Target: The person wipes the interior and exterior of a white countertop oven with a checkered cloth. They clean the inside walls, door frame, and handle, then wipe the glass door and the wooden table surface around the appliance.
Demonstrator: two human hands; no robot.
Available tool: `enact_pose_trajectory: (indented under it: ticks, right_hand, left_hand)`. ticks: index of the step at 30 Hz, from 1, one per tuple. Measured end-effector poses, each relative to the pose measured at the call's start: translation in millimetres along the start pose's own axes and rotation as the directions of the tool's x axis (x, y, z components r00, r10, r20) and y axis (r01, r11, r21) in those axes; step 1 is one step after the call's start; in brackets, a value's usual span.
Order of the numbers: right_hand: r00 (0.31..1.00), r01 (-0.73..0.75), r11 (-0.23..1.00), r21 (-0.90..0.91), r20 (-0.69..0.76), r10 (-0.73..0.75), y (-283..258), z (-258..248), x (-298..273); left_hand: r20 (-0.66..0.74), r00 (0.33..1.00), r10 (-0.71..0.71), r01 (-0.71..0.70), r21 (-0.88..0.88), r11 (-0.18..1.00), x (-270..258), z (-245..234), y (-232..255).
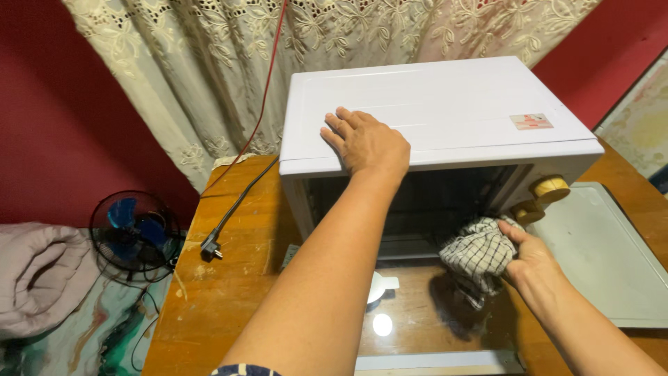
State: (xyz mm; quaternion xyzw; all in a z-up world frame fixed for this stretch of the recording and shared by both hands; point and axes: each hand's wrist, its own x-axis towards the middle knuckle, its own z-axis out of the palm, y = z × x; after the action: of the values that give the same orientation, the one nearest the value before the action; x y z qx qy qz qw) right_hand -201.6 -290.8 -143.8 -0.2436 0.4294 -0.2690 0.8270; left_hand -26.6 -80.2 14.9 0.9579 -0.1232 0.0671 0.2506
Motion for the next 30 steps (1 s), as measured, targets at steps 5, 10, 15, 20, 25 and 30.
enact_pose_trajectory:
  ticks: [5, 10, 15, 20, 25, 30]
  right_hand:
    - [0.9, 0.436, 0.9, -0.015, 0.011, -0.436, -22, 33, -63]
    - [0.518, 0.855, 0.46, -0.24, 0.348, -0.781, -12, 51, -97]
    - [0.275, 0.782, -0.132, -0.609, 0.528, -0.804, 3, 54, -115]
    - [0.403, 0.654, -0.156, -0.74, 0.516, -0.756, 10, 46, -94]
    - [0.68, 0.35, -0.156, -0.924, 0.365, -0.636, 31, 21, -38]
    - [0.768, 0.274, -0.226, -0.935, 0.354, -0.534, 47, -11, 36]
  left_hand:
    - [-0.155, 0.987, 0.03, -0.021, 0.058, 0.998, -5, 9, 4]
    - [-0.242, 0.968, 0.062, -0.048, 0.063, 0.997, -9, 13, 0]
    - [-0.238, 0.968, 0.082, -0.064, 0.081, 0.995, -10, 9, -3]
    - [-0.254, 0.962, 0.099, -0.082, 0.078, 0.994, -10, 11, -3]
    - [-0.262, 0.959, 0.106, -0.088, 0.079, 0.993, -12, 7, -5]
    - [-0.277, 0.955, 0.111, -0.092, 0.082, 0.992, -12, 7, -2]
